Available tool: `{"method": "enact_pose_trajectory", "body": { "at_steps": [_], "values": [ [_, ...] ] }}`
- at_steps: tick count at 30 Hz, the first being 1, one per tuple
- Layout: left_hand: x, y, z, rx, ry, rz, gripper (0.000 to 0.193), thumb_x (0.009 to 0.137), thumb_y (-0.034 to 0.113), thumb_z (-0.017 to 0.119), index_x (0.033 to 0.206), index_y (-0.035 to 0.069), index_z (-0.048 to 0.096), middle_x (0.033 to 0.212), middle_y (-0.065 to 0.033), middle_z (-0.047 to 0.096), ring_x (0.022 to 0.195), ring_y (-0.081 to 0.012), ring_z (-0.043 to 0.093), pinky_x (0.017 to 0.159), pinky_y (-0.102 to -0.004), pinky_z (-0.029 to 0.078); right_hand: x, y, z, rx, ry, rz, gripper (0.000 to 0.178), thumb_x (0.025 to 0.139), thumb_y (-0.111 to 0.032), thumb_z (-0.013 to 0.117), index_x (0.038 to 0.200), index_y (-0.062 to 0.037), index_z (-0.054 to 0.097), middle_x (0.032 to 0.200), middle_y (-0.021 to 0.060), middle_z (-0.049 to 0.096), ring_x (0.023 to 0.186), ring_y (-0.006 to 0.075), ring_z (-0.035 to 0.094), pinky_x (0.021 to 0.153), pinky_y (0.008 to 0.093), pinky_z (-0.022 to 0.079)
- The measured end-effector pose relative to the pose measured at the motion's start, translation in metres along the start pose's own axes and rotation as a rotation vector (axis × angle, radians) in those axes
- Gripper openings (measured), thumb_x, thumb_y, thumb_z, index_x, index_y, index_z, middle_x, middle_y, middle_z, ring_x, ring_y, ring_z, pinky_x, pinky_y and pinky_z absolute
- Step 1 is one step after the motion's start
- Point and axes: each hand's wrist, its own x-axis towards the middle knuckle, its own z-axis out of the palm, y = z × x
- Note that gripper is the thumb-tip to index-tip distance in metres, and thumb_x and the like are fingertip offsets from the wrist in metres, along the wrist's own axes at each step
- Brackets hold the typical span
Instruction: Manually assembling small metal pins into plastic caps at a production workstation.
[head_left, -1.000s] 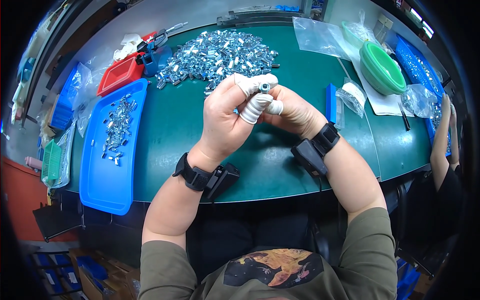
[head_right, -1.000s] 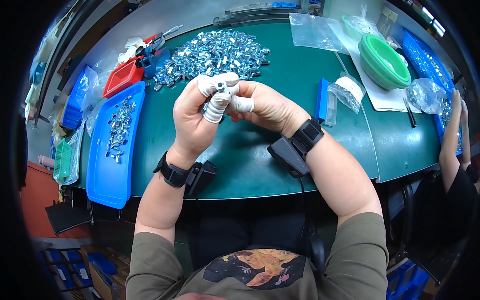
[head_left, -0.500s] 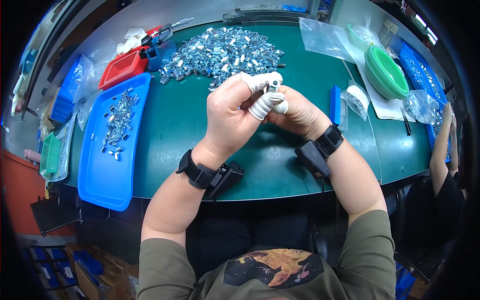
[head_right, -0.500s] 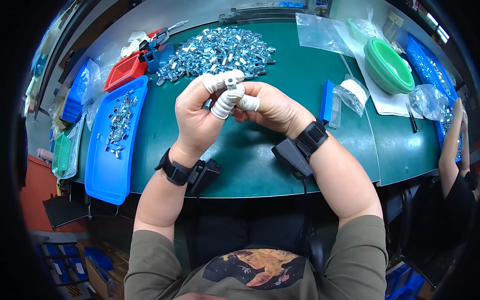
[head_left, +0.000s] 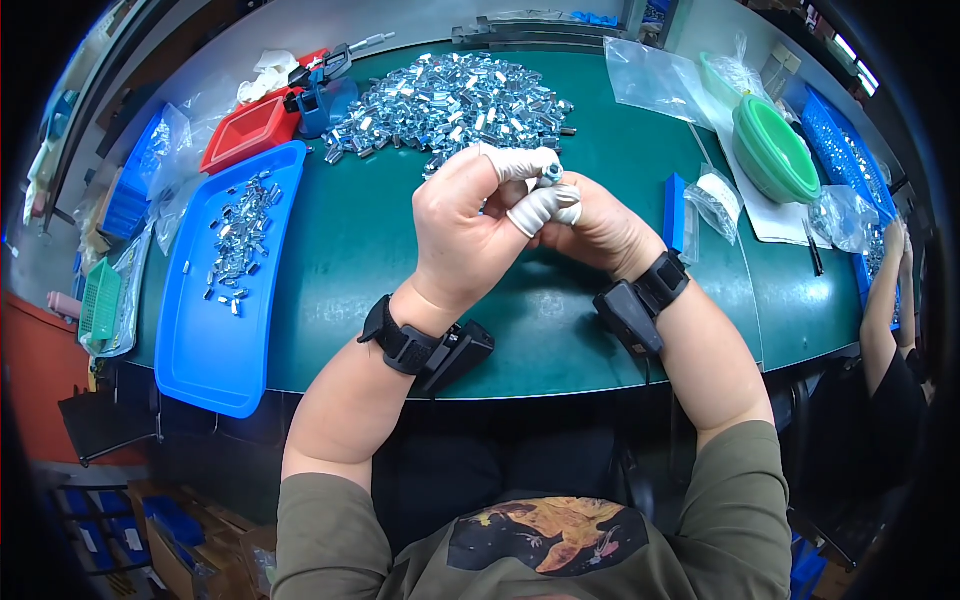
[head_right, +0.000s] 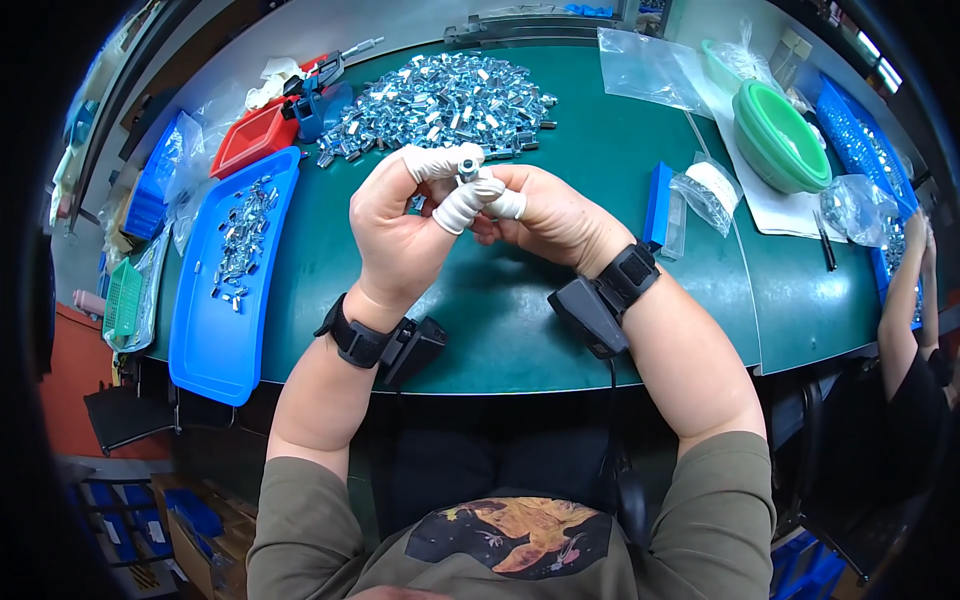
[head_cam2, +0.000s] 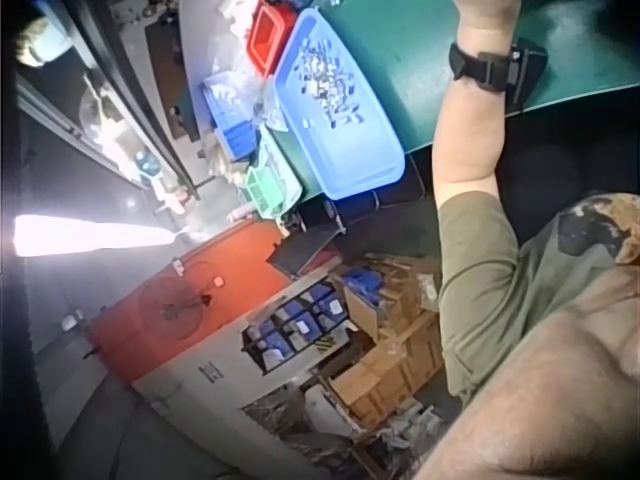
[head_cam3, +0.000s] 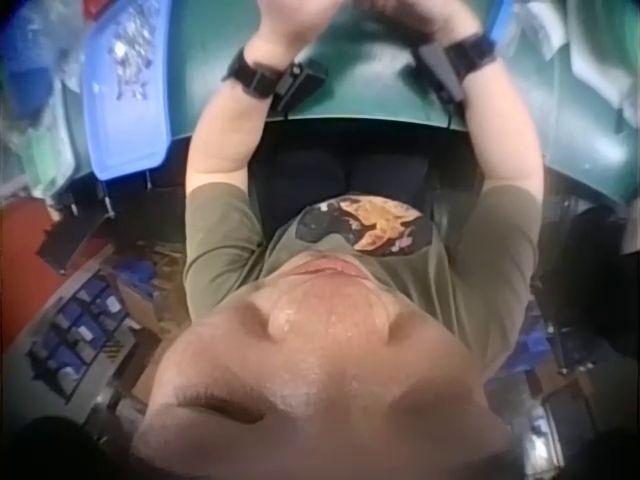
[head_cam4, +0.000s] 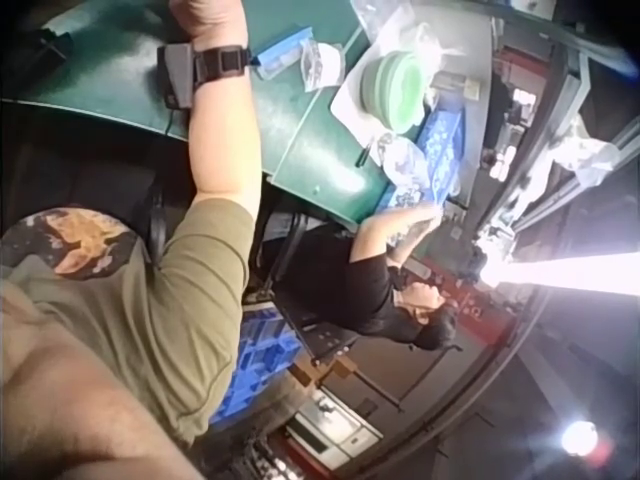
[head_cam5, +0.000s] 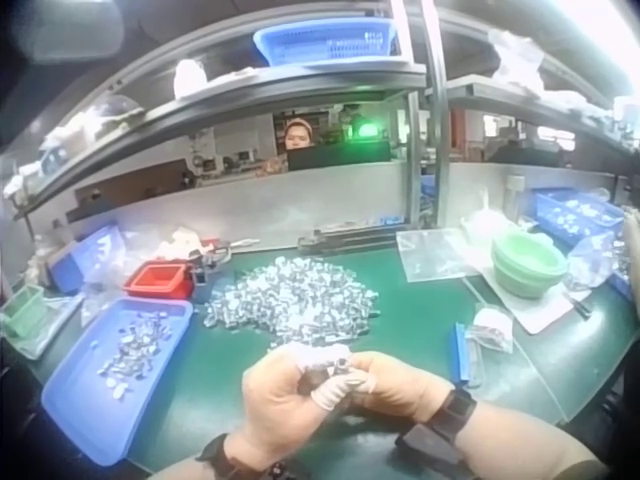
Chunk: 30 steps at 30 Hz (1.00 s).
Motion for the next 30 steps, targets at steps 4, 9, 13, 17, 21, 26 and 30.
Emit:
{"method": "enact_pose_trajectory", "body": {
  "at_steps": [4, 9, 13, 17, 21, 26, 30],
  "values": [
    [-0.0008, 0.0004, 0.0010, -0.021, 0.018, -0.031, 0.021, 0.063, 0.003, 0.069, 0.084, 0.003, 0.064, 0.065, -0.0039, 0.055, 0.054, -0.0106, 0.051, 0.050, -0.0213, 0.042, 0.0004, 0.0016, 0.0036, 0.004, 0.002, -0.054, 0.031, 0.074, -0.028, 0.067, 0.092, -0.0061, 0.054, 0.079, 0.0002, 0.051, 0.071, 0.0108, 0.046, 0.066, 0.0254, 0.040],
    [-0.0010, -0.0005, 0.0007, -0.017, 0.032, -0.014, 0.021, 0.063, 0.004, 0.070, 0.083, 0.003, 0.063, 0.065, -0.0035, 0.054, 0.054, -0.0103, 0.050, 0.050, -0.0210, 0.042, 0.0006, 0.0012, 0.0056, 0.015, -0.016, -0.060, 0.031, 0.074, -0.028, 0.067, 0.092, -0.0062, 0.054, 0.080, 0.0004, 0.051, 0.071, 0.0112, 0.046, 0.066, 0.0256, 0.040],
    [-0.0011, 0.0009, 0.0011, -0.027, 0.024, -0.056, 0.022, 0.062, 0.004, 0.071, 0.082, 0.003, 0.063, 0.064, -0.0032, 0.054, 0.054, -0.0102, 0.050, 0.050, -0.0213, 0.042, 0.0005, 0.0021, 0.0036, 0.015, -0.010, -0.056, 0.032, 0.074, -0.028, 0.067, 0.093, -0.0060, 0.053, 0.081, 0.0006, 0.051, 0.071, 0.0114, 0.046, 0.066, 0.0255, 0.039],
    [-0.0015, -0.0001, 0.0015, -0.033, 0.031, -0.053, 0.022, 0.061, 0.004, 0.072, 0.081, 0.003, 0.063, 0.065, -0.0036, 0.055, 0.055, -0.0106, 0.051, 0.050, -0.0216, 0.042, 0.0007, 0.0025, 0.0041, 0.014, 0.005, -0.045, 0.034, 0.073, -0.029, 0.068, 0.094, -0.0059, 0.053, 0.081, 0.0007, 0.051, 0.072, 0.0116, 0.047, 0.066, 0.0255, 0.039],
    [-0.0015, -0.0006, 0.0020, -0.034, 0.041, -0.055, 0.022, 0.061, 0.005, 0.072, 0.081, 0.003, 0.063, 0.066, -0.0039, 0.055, 0.056, -0.0113, 0.052, 0.051, -0.0219, 0.042, 0.0012, 0.0031, 0.0033, 0.006, 0.004, -0.043, 0.036, 0.073, -0.031, 0.068, 0.094, -0.0057, 0.053, 0.081, 0.0007, 0.051, 0.072, 0.0116, 0.047, 0.066, 0.0255, 0.040],
    [-0.0009, 0.0009, 0.0014, -0.018, 0.042, -0.042, 0.021, 0.061, 0.005, 0.072, 0.079, 0.002, 0.063, 0.066, -0.0043, 0.056, 0.056, -0.0124, 0.052, 0.051, -0.0223, 0.042, 0.0009, 0.0026, 0.0035, -0.003, 0.017, -0.036, 0.038, 0.072, -0.032, 0.069, 0.094, -0.0057, 0.054, 0.081, 0.0007, 0.052, 0.071, 0.0117, 0.047, 0.066, 0.0255, 0.040],
    [-0.0010, 0.0001, 0.0018, -0.023, 0.046, -0.041, 0.021, 0.060, 0.005, 0.073, 0.079, 0.003, 0.063, 0.065, -0.0045, 0.056, 0.056, -0.0129, 0.052, 0.051, -0.0226, 0.043, 0.0007, 0.0019, 0.0041, -0.011, 0.021, -0.032, 0.037, 0.072, -0.032, 0.069, 0.094, -0.0056, 0.054, 0.081, 0.0009, 0.052, 0.071, 0.0117, 0.048, 0.066, 0.0254, 0.041]
  ]
}}
